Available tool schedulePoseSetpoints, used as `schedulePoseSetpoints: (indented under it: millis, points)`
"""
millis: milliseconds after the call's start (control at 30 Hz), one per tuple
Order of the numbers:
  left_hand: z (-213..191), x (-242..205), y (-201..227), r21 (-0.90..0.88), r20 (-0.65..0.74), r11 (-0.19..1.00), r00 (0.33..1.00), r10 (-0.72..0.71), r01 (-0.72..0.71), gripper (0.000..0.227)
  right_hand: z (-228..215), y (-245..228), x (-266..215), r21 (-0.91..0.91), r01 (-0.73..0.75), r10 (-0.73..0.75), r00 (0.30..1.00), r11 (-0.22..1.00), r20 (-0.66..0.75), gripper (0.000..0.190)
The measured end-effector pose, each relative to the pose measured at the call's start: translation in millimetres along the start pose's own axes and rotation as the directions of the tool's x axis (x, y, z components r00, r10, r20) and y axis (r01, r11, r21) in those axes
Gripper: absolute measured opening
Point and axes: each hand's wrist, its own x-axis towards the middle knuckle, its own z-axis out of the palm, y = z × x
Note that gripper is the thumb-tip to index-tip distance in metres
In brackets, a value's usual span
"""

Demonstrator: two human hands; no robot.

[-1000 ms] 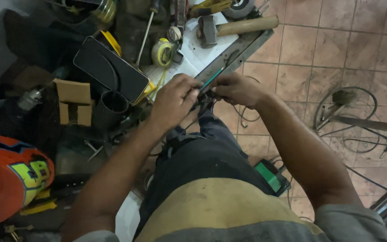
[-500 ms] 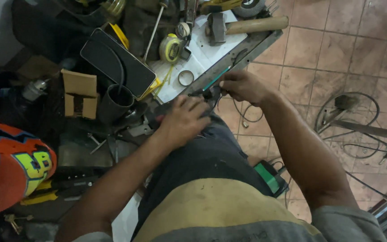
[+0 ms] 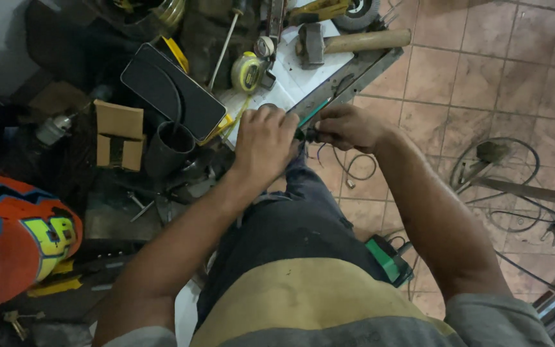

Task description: Repairing an electrical component on a workbench using pliers and a screwdriver to manipulate and secure wires.

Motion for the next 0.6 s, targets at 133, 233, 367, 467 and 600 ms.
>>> schedulePoseSetpoints:
  millis: [133, 233, 367, 467, 600]
  points:
    - [17.5, 4.4, -2.9, 0.060, -0.058, 0.998, 0.998, -0.008, 0.011, 0.034, 15.3, -18.9, -11.6, 0.049, -0.004, 0.005, 1.000, 0.999, -0.009, 0.015]
    - [27.8, 8.2, -11.3, -0.071, 0.070, 0.997, 0.998, 0.007, -0.002, 0.039, 7.9, -19.5, -4.6, -0.013, -0.065, 0.065, 0.998, 0.998, 0.005, 0.014]
    - [1.0, 16.3, -15.4, -0.244, 0.129, 0.970, 0.991, 0.018, 0.014, 0.040, -27.5, 8.0, 18.2, -0.151, 0.077, -0.040, 0.972, 0.986, 0.230, 0.024]
    - [-11.9, 18.9, -11.2, -0.313, 0.110, 0.950, 0.994, 0.016, 0.019, 0.033, -10.8, -14.7, 6.6, -0.155, 0.098, -0.056, 0.966, 0.983, 0.254, 0.019]
    - [-23.4, 23.4, 2.0, -0.265, 0.061, 0.964, 0.997, 0.041, -0.024, 0.009, -5.6, -24.5, 5.6, -0.147, -0.045, 0.070, 0.984, 0.988, 0.164, 0.022]
